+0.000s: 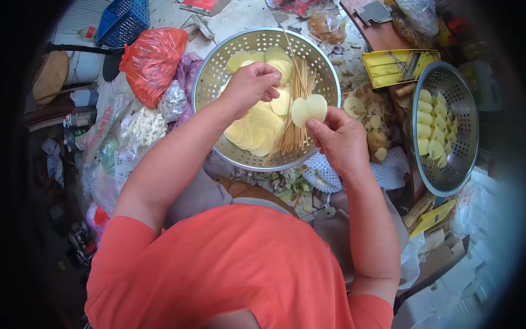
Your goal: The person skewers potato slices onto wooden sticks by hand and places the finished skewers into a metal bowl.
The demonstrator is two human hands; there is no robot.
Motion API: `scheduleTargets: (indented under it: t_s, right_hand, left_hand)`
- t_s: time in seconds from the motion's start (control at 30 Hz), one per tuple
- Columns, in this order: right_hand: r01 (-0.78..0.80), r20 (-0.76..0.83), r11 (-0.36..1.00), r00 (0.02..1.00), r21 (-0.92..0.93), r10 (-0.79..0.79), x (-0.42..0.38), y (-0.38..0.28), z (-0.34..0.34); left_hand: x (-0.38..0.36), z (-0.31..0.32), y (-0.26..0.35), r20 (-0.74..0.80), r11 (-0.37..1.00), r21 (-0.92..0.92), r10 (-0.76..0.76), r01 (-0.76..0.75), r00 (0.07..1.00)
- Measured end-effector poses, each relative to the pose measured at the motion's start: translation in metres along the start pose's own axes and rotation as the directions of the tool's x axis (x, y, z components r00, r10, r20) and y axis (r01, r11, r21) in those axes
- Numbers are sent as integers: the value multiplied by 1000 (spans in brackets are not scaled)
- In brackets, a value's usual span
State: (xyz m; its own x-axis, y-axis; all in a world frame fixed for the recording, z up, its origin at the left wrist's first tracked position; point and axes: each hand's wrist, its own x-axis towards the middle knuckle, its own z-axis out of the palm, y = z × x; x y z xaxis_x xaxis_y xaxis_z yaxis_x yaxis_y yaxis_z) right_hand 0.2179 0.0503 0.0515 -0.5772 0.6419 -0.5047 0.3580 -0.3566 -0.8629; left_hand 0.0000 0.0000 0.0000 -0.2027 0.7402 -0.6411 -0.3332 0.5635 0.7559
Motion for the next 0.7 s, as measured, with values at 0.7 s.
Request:
scheduleTargets:
  t_s: [0.7]
  right_hand:
    - [-49, 102, 995, 993, -92, 59, -20, 4, -9]
  left_hand:
    - [3, -26, 22, -137, 958, 283, 78, -36, 987]
